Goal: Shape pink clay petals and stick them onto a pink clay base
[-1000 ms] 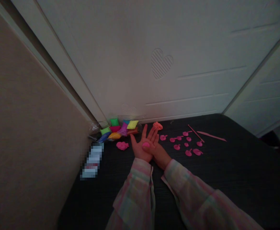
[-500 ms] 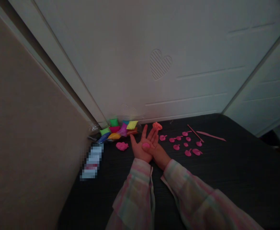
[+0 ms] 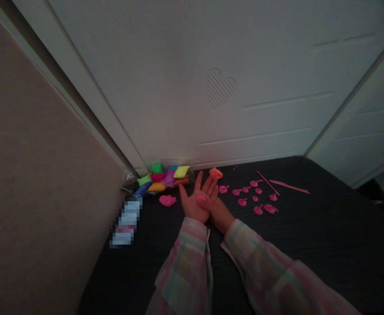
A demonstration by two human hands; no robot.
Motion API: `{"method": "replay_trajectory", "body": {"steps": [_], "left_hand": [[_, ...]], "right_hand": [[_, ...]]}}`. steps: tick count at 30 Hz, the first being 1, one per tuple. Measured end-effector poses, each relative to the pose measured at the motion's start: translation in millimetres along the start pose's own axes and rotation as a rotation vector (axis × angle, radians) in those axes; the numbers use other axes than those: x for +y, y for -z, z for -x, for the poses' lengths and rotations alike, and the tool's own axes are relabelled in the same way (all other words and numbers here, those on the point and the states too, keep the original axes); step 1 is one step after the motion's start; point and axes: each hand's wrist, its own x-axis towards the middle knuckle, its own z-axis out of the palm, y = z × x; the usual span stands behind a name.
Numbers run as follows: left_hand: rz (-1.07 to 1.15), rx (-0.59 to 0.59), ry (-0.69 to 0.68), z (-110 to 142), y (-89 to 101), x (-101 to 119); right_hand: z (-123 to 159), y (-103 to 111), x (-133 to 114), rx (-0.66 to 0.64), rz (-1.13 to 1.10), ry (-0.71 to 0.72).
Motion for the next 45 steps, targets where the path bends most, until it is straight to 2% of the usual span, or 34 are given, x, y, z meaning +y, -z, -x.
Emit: {"method": "replay_trajectory", "body": {"steps": [4, 14, 21, 29, 34, 40, 45], "left_hand": [[0.001, -0.038, 0.006, -0.5, 2.7, 0.3], [-0.007, -0.042, -0.001, -1.0, 4.4, 0.7], [-0.031, 0.013, 0.000, -0.6, 0.5, 0.3], [-0.022, -0.047, 0.027, -1.4, 5.1, 0.1], [-0.026, -0.034, 0.020, -1.4, 2.8, -0.2], [-0.058, 0.037, -0.001, -0.2, -1.5, -0.4], [-0.040, 0.003, 0.017, 0.6, -1.0, -1.2]], "right_hand": [[0.7, -1.5, -1.5, -0.002, -0.016, -0.001], [1.5, -1.8, -2.8, -0.035, -0.044, -0.027], [-0.5, -0.8, 0.0, 0.030, 0.004, -0.019], [-0.4, 0.1, 0.6, 0.033, 0.005, -0.008], [0.6, -1.9, -2.4, 0.052, 0.010, -0.007], [-2.9, 0.9, 0.1, 0.083, 0.042, 0.015], [-3.3, 3.0, 4.4, 0.105, 0.096, 0.017]]}}
